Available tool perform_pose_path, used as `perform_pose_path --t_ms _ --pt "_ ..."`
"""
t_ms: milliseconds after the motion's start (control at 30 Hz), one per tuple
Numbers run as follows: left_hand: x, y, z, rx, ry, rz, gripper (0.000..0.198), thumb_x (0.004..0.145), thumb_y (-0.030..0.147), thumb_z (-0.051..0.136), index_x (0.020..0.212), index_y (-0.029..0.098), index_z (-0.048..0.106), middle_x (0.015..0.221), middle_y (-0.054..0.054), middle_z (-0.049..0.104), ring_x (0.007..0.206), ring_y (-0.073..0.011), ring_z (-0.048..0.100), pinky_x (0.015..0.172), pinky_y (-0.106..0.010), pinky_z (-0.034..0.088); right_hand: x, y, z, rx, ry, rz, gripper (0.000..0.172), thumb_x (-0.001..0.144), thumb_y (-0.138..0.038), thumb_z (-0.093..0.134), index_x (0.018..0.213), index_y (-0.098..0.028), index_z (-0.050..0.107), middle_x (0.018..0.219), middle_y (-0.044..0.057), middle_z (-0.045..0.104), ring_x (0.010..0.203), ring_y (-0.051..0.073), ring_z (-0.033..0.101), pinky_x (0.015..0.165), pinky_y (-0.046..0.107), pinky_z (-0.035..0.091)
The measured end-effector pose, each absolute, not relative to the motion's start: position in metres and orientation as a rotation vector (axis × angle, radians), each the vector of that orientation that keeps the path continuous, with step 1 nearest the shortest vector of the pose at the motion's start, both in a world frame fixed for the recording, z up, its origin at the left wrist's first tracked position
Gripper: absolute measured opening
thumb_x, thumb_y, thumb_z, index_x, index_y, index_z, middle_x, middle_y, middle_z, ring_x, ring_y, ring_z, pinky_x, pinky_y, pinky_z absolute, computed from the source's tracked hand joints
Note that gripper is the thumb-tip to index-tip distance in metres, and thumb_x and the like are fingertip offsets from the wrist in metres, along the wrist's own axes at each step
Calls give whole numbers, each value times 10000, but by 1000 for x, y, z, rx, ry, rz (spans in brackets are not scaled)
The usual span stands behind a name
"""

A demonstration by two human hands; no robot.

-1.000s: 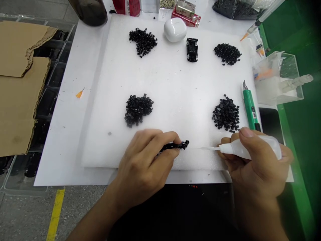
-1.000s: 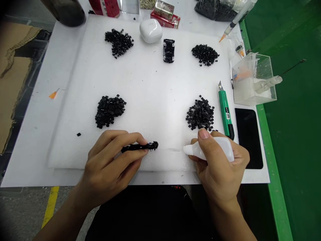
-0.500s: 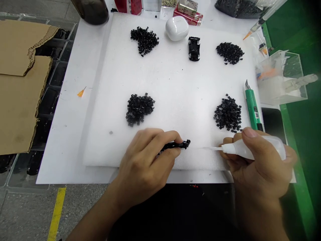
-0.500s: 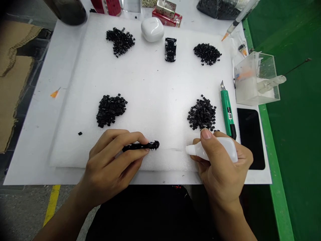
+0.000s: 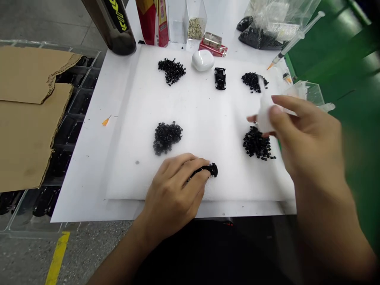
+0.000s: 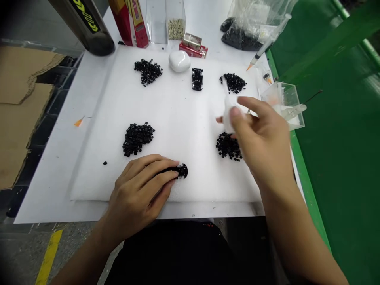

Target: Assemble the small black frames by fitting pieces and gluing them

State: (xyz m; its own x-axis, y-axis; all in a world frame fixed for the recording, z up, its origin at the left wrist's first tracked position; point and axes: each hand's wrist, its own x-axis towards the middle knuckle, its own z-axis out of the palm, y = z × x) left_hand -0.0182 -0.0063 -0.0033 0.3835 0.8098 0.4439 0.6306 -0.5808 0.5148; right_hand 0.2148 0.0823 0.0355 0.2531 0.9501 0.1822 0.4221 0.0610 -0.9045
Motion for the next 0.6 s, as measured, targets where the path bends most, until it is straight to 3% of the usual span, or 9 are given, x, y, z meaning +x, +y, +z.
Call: perform_pose_path --t_ms 67,167,300,333,433,500,600 --pt "-19 -7 -3 2459 1227 951 306 948 37 600 1213 164 685 1339 -36 686 1271 -273 575 994 -445 495 214 100 28 -1558 -1593 621 310 846 -390 753 1093 -205 731 935 44 732 881 203 712 754 370 570" --pt "-21 -8 -2 2539 1157 878 346 972 60 555 1268 201 666 1429 0 631 1346 -291 531 997 -476 464 210 109 19 -1616 -1792 554 280 825 -346 760 1053 -189 716 949 44 742 825 199 711 791 394 587" --pt "-22 -8 -2 2567 1152 863 341 985 63 520 1264 191 668 1411 9 644 1354 -286 523 1013 -489 422 222 96 23 -1631 -1887 541 601 806 -362 790 1353 -229 580 1155 76 741 948 246 735 885 461 608" --pt "-23 -7 -3 2564 1153 868 342 985 60 516 1262 189 670 1402 8 650 1350 -286 524 1015 -490 416 231 93 28 -1600 -1872 476 614 816 -371 786 1376 -239 569 1185 80 736 993 249 731 912 458 604" --pt "-23 -7 -6 2557 1148 890 347 985 52 513 1261 187 674 1388 1 659 1344 -293 527 1019 -494 408 272 95 42 -1605 -1687 -44 387 878 -367 724 1235 -218 699 1159 107 744 1036 268 716 923 435 581" --pt "-23 -7 -8 2564 1139 912 370 979 38 512 1279 188 668 1387 -5 659 1340 -293 529 1021 -493 409 304 105 46 -1691 -1501 -383 323 886 -356 708 1159 -188 750 1141 145 744 1033 300 710 885 431 561" --pt "-22 -6 -8 2554 1148 931 447 956 5 511 1347 185 634 1443 -40 612 1359 -301 509 1030 -493 424 346 123 40 -1756 -1432 -350 367 822 -341 779 1165 -211 764 1043 127 767 913 279 728 841 392 544"
